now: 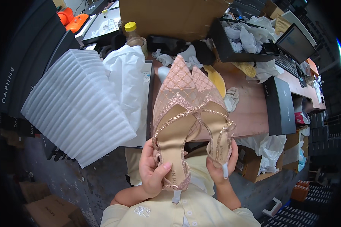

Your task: Inspecting and packing women's high-heeled shoes into boxes at a quality control or shipping station.

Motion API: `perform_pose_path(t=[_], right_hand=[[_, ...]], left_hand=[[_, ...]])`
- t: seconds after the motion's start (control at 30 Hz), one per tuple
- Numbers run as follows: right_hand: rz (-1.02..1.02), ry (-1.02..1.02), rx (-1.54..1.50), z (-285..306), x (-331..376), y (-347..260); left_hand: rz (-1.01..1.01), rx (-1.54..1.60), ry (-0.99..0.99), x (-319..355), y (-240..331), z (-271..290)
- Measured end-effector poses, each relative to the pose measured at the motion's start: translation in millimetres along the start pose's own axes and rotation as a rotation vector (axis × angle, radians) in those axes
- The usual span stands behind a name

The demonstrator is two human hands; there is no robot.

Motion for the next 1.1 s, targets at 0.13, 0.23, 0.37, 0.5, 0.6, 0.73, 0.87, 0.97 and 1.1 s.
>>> perform_pose_path(t=[0.13,0.23,0.37,0.5,0.6,0.73,0.87,0.97,1.1], right_hand=[[-0.017,0.032,-0.138,5,13,-6],[-0.01,0.043,-0.17,6,14,-13],[-0.039,-0.007,-0.184,11,16,-19],[-0.062,-0.035,-0.239,17,16,-26],[-0.071,-0.037,-0.276,18,14,-30],[-0.049,-0.03,-0.118,18,17,-30],[0.136,0.009,-0.03,23,1,-48],[0.083,-0.098,0.033,14,5,-46],[-0.028,0.021,-0.234,13,15,-49]], left_hand=[[-0.012,-0.001,0.002,-1,-3,2],[-0.026,-0.019,0.006,-2,-3,3],[-0.047,-0.043,0.036,-1,-4,7],[-0.037,-0.042,0.081,1,-4,7],[-0.042,-0.054,0.073,0,-5,4],[-0.115,0.012,0.041,-5,-8,9],[-0.126,-0.022,0.11,-7,-8,12],[-0.103,0.002,0.078,-1,-8,21],[-0.114,0.05,0.101,5,-29,23]])
Point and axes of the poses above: each hand's wrist, its own x-axis away from the middle knuckle, its own z-axis out of the back of the hand, y = z × x, the point moved 6 cm from there along -x, towards the middle knuckle, and after that the axes turned 10 degrees about -y, right-handed, at the moved point
